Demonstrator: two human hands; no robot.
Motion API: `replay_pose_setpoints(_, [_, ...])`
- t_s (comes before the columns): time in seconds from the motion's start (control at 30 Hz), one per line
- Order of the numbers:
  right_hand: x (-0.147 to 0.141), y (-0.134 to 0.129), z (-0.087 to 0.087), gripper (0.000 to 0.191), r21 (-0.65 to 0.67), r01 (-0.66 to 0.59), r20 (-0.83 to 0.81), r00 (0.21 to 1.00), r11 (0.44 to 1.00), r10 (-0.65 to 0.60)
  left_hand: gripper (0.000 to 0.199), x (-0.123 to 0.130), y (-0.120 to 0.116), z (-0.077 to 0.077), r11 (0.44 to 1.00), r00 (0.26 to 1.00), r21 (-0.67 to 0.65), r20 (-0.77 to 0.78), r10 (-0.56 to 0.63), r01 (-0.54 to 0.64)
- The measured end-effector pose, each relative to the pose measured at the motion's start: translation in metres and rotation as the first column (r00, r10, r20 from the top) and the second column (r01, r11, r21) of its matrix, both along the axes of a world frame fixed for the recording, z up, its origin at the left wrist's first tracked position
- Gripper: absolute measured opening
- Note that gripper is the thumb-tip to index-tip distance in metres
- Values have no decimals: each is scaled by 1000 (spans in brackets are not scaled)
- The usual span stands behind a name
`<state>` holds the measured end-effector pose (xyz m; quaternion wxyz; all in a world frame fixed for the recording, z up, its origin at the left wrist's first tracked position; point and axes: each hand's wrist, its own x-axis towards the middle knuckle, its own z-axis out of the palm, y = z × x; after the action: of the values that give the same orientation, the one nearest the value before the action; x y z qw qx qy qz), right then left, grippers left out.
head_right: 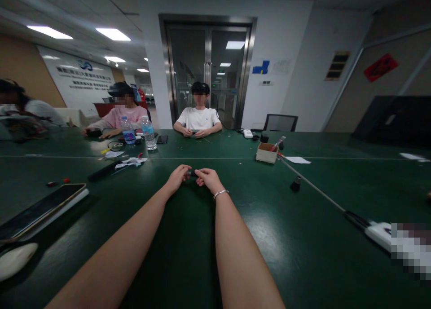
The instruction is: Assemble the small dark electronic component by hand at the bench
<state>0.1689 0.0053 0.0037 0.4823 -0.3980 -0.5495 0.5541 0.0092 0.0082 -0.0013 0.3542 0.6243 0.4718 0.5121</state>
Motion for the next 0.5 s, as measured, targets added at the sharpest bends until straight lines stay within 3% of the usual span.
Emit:
replay_pose_setpoints(0.3, [-1,-1,1,16,-6,10,1,1000,1000,-10,26,-1,-5,-2,1000,999,8,-42,-15,16])
replay_pose_setpoints(0.37, [0,-1,2,16,-1,13,-2,1000,1000,-13,22,0,-3,-1,997,996,70,-87,37,-31])
replay_pose_setpoints(0.43, [0,-2,3,15,8,10,-13,1000,1000,-10,24,5,-2,9,978,982,159,-110,154,-136])
replay_pose_setpoints(0.5, [-1,-3,3,13,17,-4,-14,1000,1000,4,31,16,-9,33,954,972,221,-79,222,-201])
